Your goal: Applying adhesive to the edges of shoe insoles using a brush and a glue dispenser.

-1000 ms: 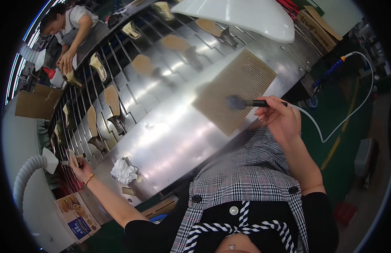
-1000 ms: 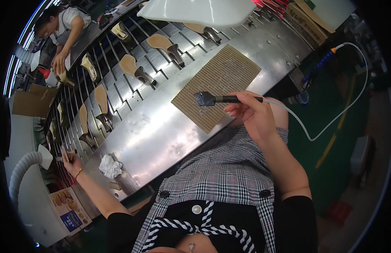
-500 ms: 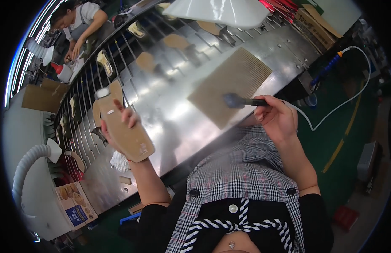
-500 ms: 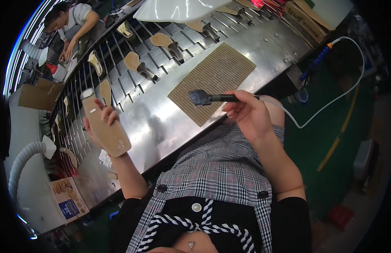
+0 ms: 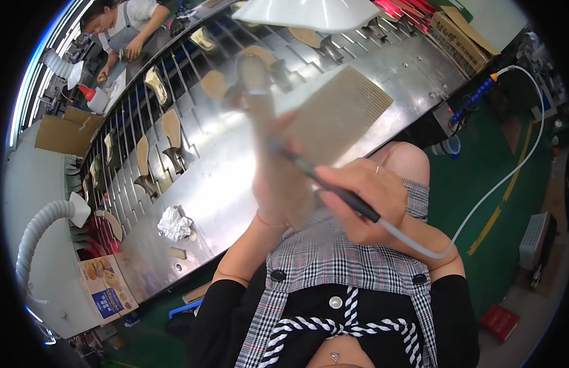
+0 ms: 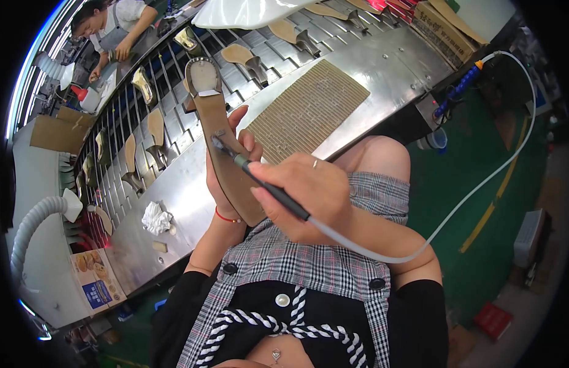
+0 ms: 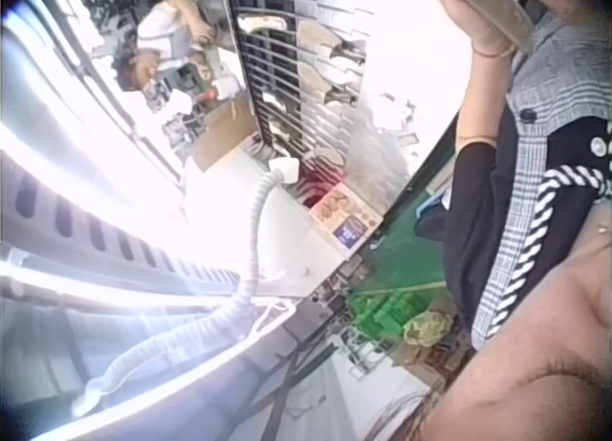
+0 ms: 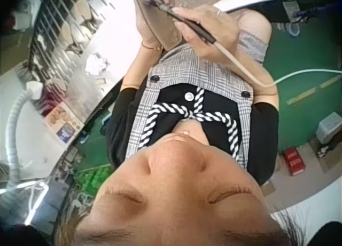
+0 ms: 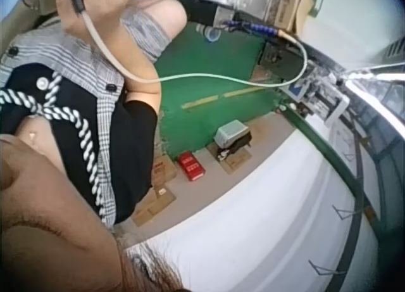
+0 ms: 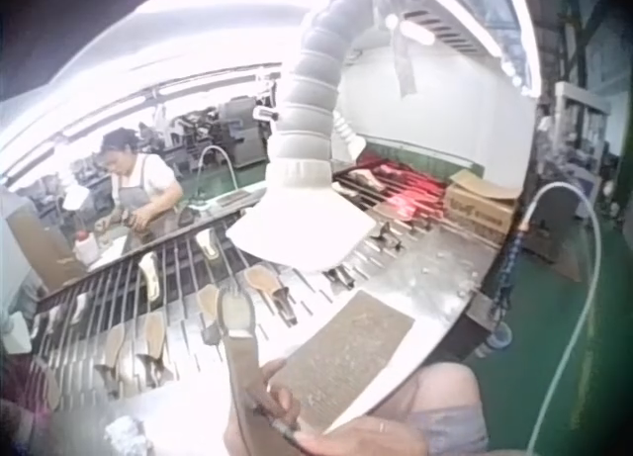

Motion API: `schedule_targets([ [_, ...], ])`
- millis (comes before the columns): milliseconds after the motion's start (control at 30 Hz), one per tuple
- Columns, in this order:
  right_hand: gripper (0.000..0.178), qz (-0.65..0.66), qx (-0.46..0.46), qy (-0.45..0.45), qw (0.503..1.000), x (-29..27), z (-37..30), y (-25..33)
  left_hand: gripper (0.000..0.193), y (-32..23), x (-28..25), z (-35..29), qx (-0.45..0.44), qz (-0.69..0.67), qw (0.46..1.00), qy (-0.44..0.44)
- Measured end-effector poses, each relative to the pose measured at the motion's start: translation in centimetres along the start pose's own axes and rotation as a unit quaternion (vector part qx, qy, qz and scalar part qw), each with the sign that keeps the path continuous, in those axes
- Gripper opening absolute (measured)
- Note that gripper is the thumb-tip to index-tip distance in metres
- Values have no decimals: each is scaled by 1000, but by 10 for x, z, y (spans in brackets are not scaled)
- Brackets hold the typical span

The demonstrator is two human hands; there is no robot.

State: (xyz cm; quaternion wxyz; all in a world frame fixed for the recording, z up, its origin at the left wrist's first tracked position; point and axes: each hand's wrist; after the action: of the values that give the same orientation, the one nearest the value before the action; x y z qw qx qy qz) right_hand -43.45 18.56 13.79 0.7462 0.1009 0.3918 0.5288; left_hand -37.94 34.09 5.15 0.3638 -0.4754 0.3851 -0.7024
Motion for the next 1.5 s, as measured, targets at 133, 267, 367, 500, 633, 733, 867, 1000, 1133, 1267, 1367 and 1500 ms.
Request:
schedule_targets([
  [133, 29, 32, -88, 39, 995, 2, -2, 14, 57, -2, -2, 8, -1, -284, 958, 43],
  [267, 33, 69, -59, 47, 995, -3, -2, 8, 52, -7, 5, 10, 52, -392, 916, 65],
  [367, 35, 48, 3, 44, 998, -1, -8, 7, 51, -14, -1, 12, 74, -332, 940, 22],
  [500, 30, 167, -53, 102, 979, -3, -8, 17, 51, -19, -9, 16, 75, -334, 938, 46],
  [633, 30, 94, 33, 65, 993, -1, -13, 4, 50, -27, -8, 20, 108, -434, 892, 69],
  [733, 31, 211, -48, 125, 968, 0, -13, 17, 51, -30, -15, 26, 111, -389, 914, -25],
  [867, 33, 121, 10, 83, 989, -2, -9, 5, 51, -35, -23, 29, 103, -384, 916, -45],
  [1000, 40, 179, -51, 158, 970, -2, -15, 15, 47, -45, -22, 28, 74, -403, 910, -59],
  [1133, 39, 161, -32, 121, 979, -4, -8, 10, 46, -40, -34, 22, 30, -420, 901, -103],
  [1267, 36, 164, -62, 181, 968, -5, -13, 20, 47, -37, -44, 19, -34, -459, 888, -7],
  [1367, 32, 194, -61, 183, 962, -13, -5, 24, 50, -37, -46, 17, -61, -471, 880, -2],
  [1500, 29, 77, -31, 123, 989, -9, -4, 12, 54, -39, -42, 19, -81, -467, 881, -13],
])
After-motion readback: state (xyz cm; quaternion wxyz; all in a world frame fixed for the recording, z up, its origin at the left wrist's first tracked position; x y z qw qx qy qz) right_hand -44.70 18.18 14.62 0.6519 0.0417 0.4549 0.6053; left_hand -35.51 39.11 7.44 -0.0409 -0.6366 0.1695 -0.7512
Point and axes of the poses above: each hand's wrist, its own z-axis towards the middle knuckle, its own x-axis out of the palm, y = z × x, and after that the axes turned 5 degrees about y, right-handed
